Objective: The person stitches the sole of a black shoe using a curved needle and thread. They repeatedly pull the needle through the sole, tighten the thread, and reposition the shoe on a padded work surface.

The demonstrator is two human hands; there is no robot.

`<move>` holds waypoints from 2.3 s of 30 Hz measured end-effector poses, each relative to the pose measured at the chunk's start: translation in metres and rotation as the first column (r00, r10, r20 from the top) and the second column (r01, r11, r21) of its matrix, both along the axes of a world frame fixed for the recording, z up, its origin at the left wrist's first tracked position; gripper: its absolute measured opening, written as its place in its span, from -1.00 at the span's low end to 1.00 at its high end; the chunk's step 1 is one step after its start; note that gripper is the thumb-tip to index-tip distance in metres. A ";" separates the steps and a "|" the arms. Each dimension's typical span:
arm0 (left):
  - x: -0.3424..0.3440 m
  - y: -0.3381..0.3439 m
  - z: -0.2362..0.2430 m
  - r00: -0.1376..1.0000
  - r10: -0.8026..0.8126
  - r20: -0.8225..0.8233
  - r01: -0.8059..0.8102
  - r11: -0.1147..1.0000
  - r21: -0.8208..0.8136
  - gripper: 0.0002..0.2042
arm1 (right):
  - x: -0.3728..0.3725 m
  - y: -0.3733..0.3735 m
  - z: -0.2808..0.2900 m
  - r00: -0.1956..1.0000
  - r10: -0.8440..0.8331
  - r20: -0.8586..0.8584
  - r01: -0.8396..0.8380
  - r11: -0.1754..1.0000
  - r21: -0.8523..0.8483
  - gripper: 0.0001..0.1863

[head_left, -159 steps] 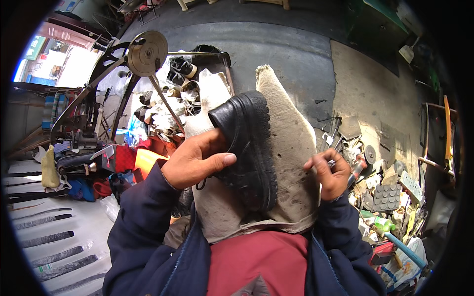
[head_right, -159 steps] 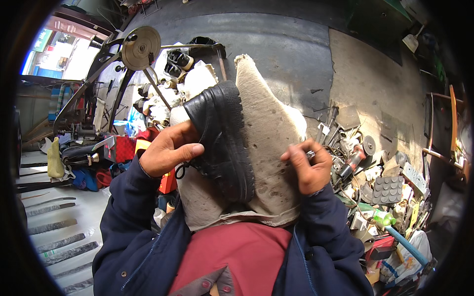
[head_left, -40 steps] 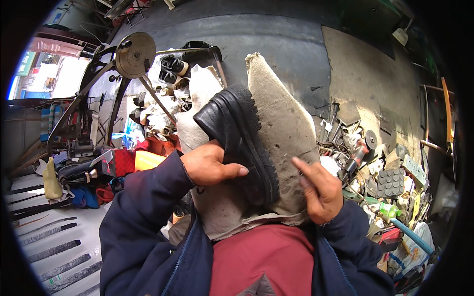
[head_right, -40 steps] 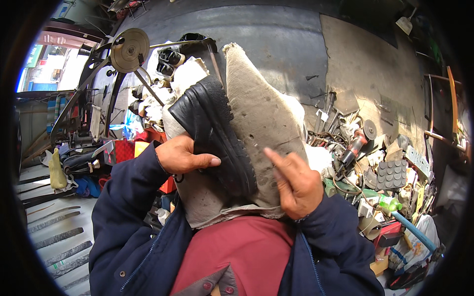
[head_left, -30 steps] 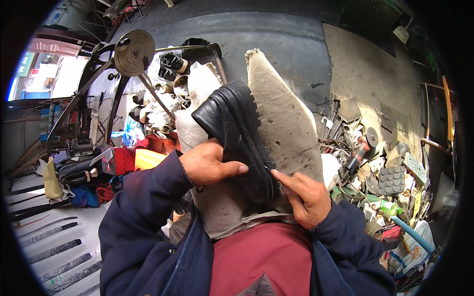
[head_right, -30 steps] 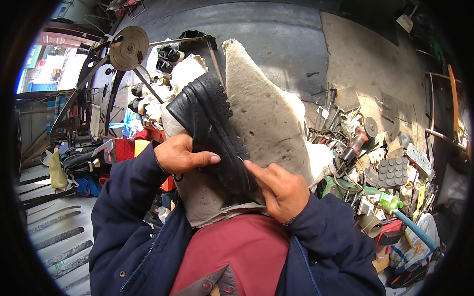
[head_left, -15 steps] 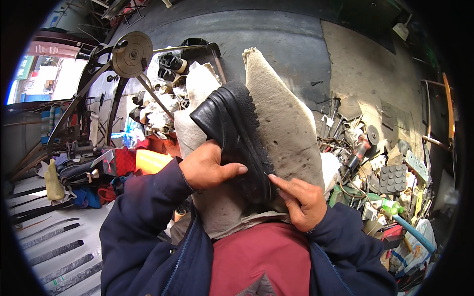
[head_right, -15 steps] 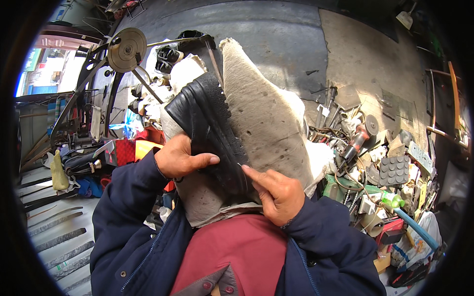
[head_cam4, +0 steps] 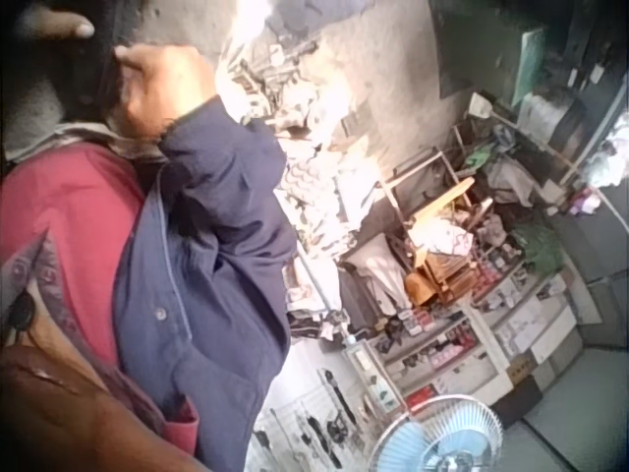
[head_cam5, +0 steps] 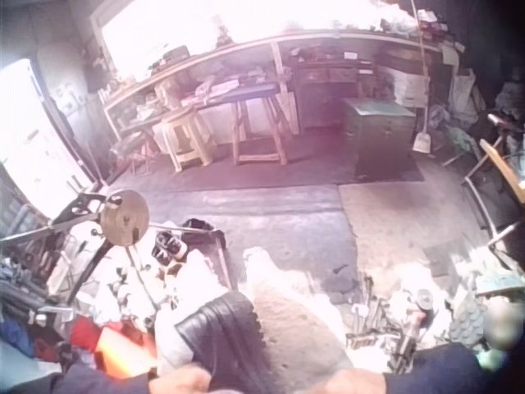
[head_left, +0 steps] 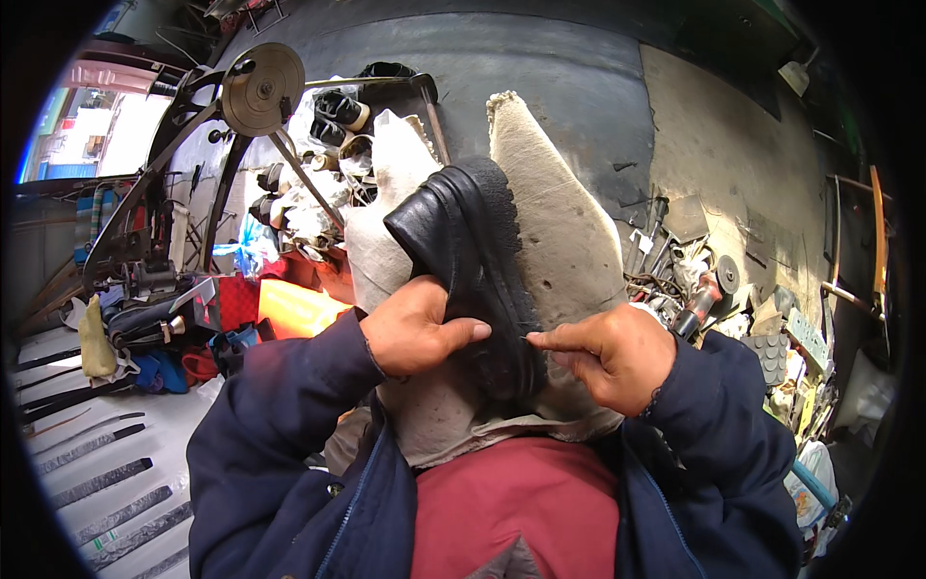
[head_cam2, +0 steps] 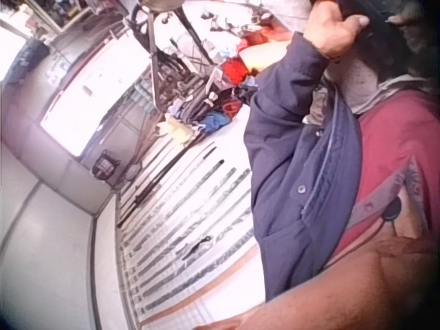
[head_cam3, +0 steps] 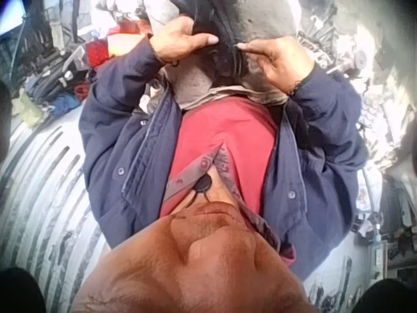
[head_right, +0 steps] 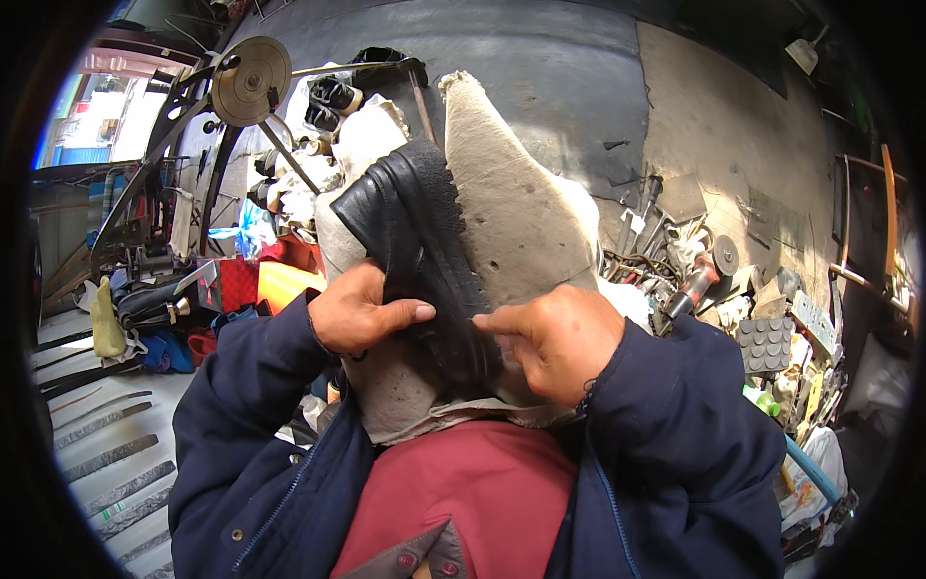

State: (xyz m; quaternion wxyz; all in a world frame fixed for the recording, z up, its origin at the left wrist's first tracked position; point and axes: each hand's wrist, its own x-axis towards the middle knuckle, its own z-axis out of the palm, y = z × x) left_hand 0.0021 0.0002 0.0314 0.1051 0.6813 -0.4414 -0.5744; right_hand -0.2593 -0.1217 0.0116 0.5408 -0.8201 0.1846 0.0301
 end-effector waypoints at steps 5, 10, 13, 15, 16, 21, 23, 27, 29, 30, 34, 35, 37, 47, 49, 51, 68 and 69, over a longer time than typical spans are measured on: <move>-0.001 0.003 -0.009 1.000 0.006 -0.014 -0.006 0.998 -0.058 -0.39 | 0.018 -0.024 -0.001 0.981 0.061 -0.186 0.009 0.934 0.356 -0.73; 0.000 0.003 -0.013 1.000 0.006 -0.004 -0.006 0.995 -0.098 -0.41 | 0.016 -0.023 -0.015 1.000 0.022 0.006 -0.023 0.948 0.318 -0.75; 0.001 0.002 -0.017 0.999 -0.021 0.024 0.025 0.988 -0.153 -0.42 | 0.016 -0.018 -0.025 0.986 0.033 0.161 -0.057 0.987 0.147 -0.76; 0.000 0.003 -0.022 1.000 -0.018 0.012 0.020 0.979 -0.202 -0.44 | 0.016 -0.015 -0.027 0.977 0.044 0.208 -0.054 0.998 0.040 -0.75; 0.000 0.004 -0.024 1.000 -0.016 0.023 0.021 0.974 -0.224 -0.44 | 0.016 -0.013 -0.028 0.969 0.060 0.239 -0.050 0.998 -0.048 -0.75; -0.001 0.011 -0.047 0.998 -0.012 0.069 0.038 0.925 -0.377 -0.46 | 0.018 -0.008 -0.027 0.951 0.090 0.296 -0.021 0.973 -0.228 -0.73; 0.000 0.014 -0.057 0.997 -0.020 0.072 0.050 0.900 -0.434 -0.47 | 0.018 -0.008 -0.027 0.966 0.088 0.242 -0.034 0.975 -0.219 -0.78; 0.000 0.019 -0.066 0.999 -0.023 0.044 0.041 0.892 -0.449 -0.50 | 0.023 -0.004 -0.027 0.981 -0.012 0.193 0.019 0.999 -0.032 -0.87; -0.001 0.017 -0.065 1.000 -0.018 0.020 0.026 0.882 -0.471 -0.51 | 0.025 0.000 -0.026 0.987 -0.038 0.157 0.041 0.999 -0.016 -0.85; -0.001 0.015 -0.063 1.000 -0.016 0.009 0.019 0.876 -0.482 -0.51 | 0.027 0.002 -0.026 0.989 -0.050 0.137 0.050 0.999 0.006 -0.84; -0.001 0.008 -0.044 1.000 -0.006 0.000 0.006 0.934 -0.356 -0.49 | 0.027 0.005 -0.024 0.989 -0.052 0.137 0.062 0.996 -0.063 -0.86; -0.001 0.007 -0.039 1.000 0.001 -0.005 -0.002 0.966 -0.260 -0.47 | 0.027 0.004 -0.024 0.982 -0.065 0.176 0.076 0.995 -0.059 -0.85; 0.004 0.007 -0.028 1.000 -0.026 0.011 0.028 0.990 -0.135 -0.45 | 0.024 0.001 -0.023 0.975 -0.044 0.218 0.058 0.996 -0.061 -0.84; 0.033 -0.026 0.002 0.970 -0.124 0.208 0.203 0.884 -0.421 -0.51 | 0.037 -0.026 -0.002 0.973 0.006 0.229 0.054 0.965 -0.256 -0.83; 0.037 -0.025 0.014 0.965 -0.095 0.243 0.191 0.890 -0.413 -0.57 | 0.038 -0.024 0.000 0.977 0.021 0.213 0.053 0.940 -0.336 -0.83; 0.041 -0.025 0.024 0.944 -0.077 0.322 0.266 0.754 -0.601 -0.64 | 0.038 -0.018 0.000 0.983 0.000 0.182 0.071 0.921 -0.383 -0.82; 0.058 -0.023 0.020 0.854 0.175 -0.490 -0.447 0.729 -0.519 -0.74 | 0.040 0.000 -0.007 0.991 -0.087 0.104 0.114 0.947 -0.300 -0.74; 0.058 -0.026 0.024 0.918 0.127 -0.376 -0.320 0.797 -0.512 -0.75 | 0.041 0.000 -0.008 0.990 -0.082 0.113 0.112 0.949 -0.296 -0.75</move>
